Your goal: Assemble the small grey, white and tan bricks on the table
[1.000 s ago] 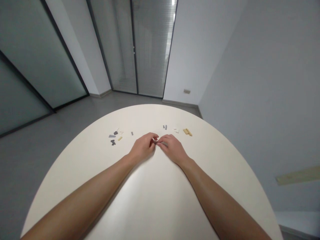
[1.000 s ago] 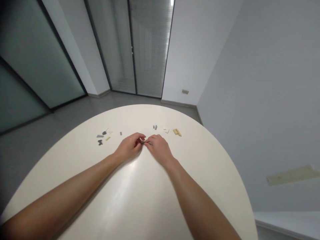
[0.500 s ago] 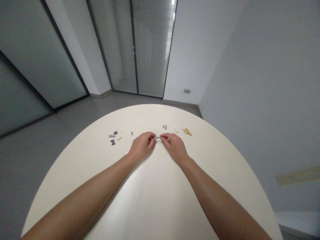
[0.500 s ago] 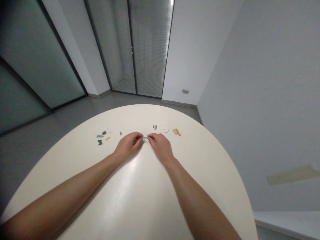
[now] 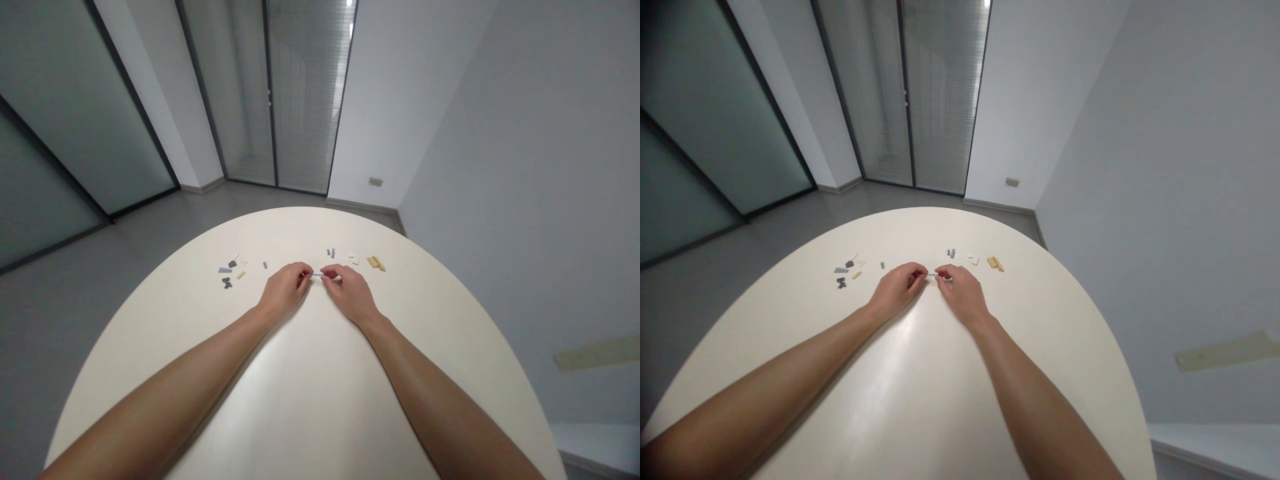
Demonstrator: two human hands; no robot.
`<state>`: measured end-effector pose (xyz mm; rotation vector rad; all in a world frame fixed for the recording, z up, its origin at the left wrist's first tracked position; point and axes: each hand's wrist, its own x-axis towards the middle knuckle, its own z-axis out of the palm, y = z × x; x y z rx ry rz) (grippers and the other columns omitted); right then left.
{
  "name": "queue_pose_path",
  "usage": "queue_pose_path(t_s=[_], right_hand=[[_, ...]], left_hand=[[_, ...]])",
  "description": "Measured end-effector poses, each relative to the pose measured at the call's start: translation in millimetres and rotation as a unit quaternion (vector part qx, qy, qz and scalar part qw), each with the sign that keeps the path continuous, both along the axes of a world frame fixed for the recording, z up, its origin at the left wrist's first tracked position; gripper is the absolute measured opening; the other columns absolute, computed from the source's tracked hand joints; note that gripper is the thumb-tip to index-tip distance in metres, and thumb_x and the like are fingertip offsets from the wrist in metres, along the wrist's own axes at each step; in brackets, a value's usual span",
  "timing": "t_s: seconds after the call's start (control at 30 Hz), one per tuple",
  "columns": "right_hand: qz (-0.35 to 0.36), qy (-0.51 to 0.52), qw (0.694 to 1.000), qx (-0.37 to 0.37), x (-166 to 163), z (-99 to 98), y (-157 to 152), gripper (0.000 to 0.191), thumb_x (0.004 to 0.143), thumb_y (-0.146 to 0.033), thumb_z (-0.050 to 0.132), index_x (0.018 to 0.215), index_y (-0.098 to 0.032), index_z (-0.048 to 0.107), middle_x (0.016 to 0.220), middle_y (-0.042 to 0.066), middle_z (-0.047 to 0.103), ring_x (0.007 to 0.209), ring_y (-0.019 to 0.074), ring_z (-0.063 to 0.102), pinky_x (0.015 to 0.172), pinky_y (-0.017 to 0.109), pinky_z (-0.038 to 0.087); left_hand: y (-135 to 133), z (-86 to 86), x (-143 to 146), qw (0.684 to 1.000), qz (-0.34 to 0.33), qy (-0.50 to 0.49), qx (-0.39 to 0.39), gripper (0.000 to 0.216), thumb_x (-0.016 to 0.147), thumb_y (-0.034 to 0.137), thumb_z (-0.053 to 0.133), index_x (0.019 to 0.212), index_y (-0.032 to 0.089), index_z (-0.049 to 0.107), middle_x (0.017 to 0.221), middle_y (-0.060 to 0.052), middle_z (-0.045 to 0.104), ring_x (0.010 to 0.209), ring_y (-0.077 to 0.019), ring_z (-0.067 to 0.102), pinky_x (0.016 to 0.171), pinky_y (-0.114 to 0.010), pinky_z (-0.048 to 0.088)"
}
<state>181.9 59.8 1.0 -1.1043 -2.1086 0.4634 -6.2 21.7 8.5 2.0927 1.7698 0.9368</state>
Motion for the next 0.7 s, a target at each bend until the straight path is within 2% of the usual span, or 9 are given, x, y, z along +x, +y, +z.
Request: queue_pose_path(t_s=[0.37,0.7], right_hand=[[0.016,-0.005,1.0,0.003,-0.5,3.6,-2.3,0.014,0.094,-0.023,0.057,0.103,-0.025,0.068,0.098,0.002,0.073,0.091,0.0182,0.065,0.083,0.032,0.048],[0.022,0.008,1.0,0.005,-0.8,0.7,-0.4,0.017,0.091,-0.02,0.057,0.104,-0.024,0.068,0.099,0.003,0.072,0.093,0.0182,0.065,0.084,0.033,0.049]], left_hand=[[0.0,-0.4,0.4,1.0,-0.001,-0.004,0.004,0.017,0.092,0.026,0.054,0.101,0.023,0.067,0.093,-0.003,0.073,0.082,-0.0182,0.064,0.073,-0.03,0.048],[0.8,-1.3,0.1,1.0,-0.009,-0.005,0.002,0.018,0.092,0.026,0.052,0.101,0.023,0.067,0.094,-0.003,0.073,0.083,-0.0183,0.064,0.072,-0.03,0.047]])
